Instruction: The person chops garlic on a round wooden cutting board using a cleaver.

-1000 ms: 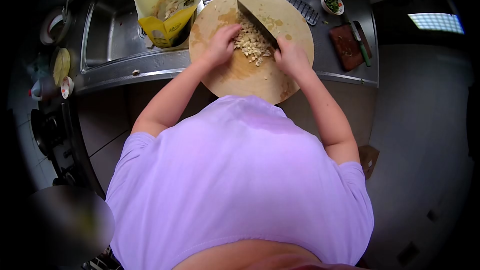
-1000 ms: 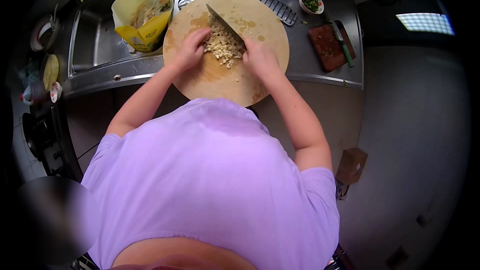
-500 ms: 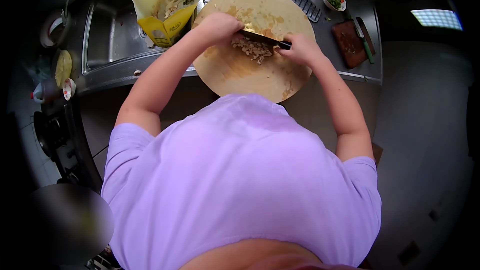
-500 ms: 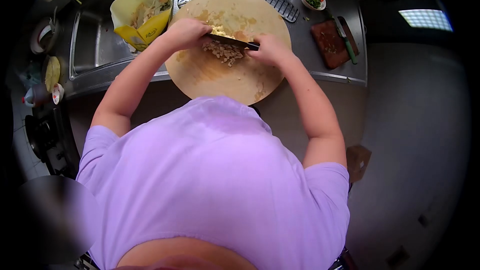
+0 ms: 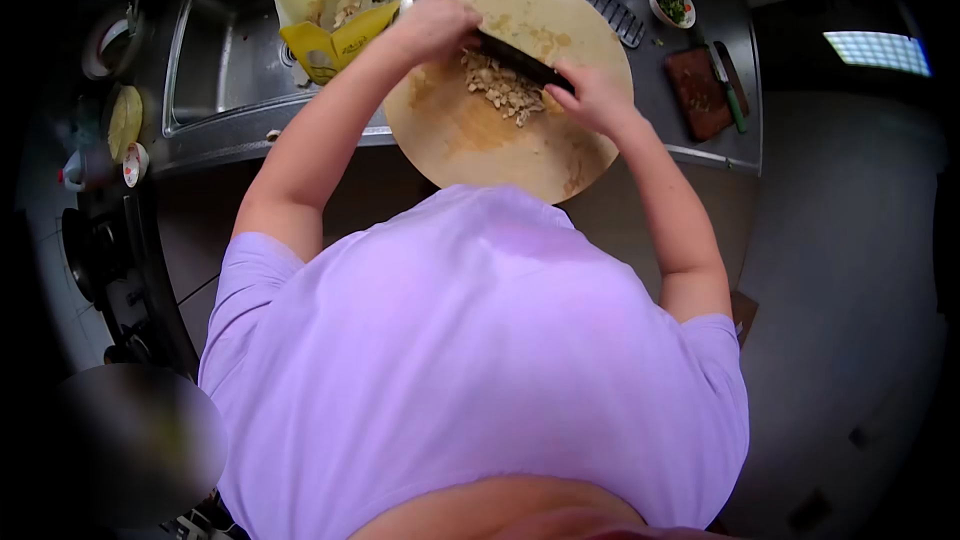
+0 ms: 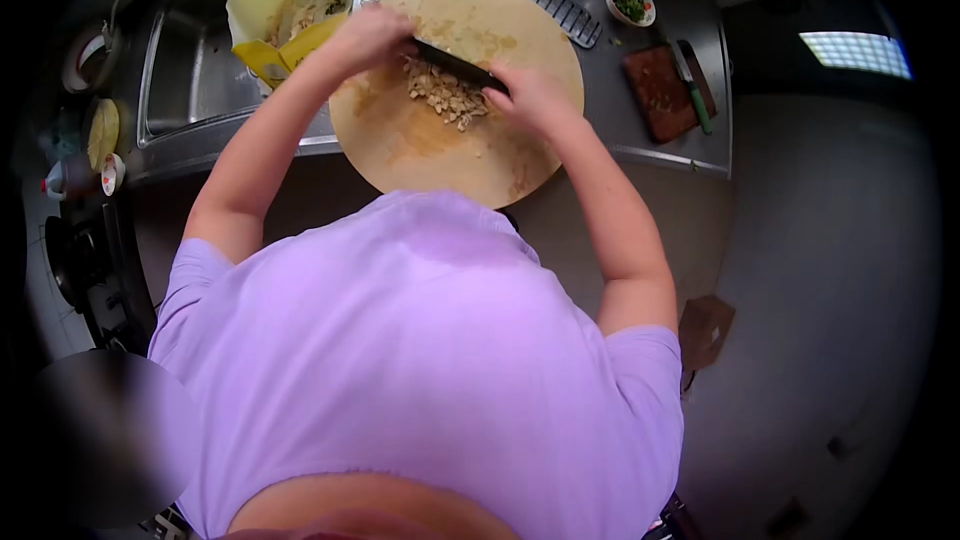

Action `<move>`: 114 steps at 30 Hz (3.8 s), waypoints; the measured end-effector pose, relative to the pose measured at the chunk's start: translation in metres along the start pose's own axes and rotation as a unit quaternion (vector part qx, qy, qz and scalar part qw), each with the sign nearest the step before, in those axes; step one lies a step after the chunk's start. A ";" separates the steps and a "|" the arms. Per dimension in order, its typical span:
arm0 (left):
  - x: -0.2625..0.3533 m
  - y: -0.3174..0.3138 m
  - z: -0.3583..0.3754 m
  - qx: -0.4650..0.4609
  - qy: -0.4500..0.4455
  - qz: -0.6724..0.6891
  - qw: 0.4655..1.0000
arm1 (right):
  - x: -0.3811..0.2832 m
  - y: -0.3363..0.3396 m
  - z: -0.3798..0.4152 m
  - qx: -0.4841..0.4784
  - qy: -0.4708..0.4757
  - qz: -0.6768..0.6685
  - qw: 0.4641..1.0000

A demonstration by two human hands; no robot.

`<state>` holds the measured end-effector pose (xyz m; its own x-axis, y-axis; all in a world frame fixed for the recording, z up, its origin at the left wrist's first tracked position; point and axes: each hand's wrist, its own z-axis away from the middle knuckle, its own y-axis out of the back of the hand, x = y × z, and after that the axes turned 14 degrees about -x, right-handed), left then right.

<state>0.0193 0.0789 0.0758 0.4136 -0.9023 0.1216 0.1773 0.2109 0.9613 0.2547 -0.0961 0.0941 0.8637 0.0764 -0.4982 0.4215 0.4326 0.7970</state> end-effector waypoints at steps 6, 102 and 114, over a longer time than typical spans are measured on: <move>0.004 0.015 0.008 0.047 0.011 0.025 0.999 | -0.025 0.029 0.009 -0.011 -0.055 0.005 0.998; 0.074 -0.107 0.059 0.313 0.037 0.316 0.895 | -0.104 -0.055 0.011 0.025 -0.120 -0.034 0.992; 0.070 -0.112 0.057 0.300 0.009 0.292 0.908 | -0.103 -0.050 0.009 0.060 -0.117 -0.046 0.990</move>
<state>-0.0223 -0.0288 -0.0095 0.2961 -0.6953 0.6549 -0.5932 0.4036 0.6966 0.1469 -0.1334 0.1083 0.8543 -0.1756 -0.4893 0.5196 0.3177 0.7931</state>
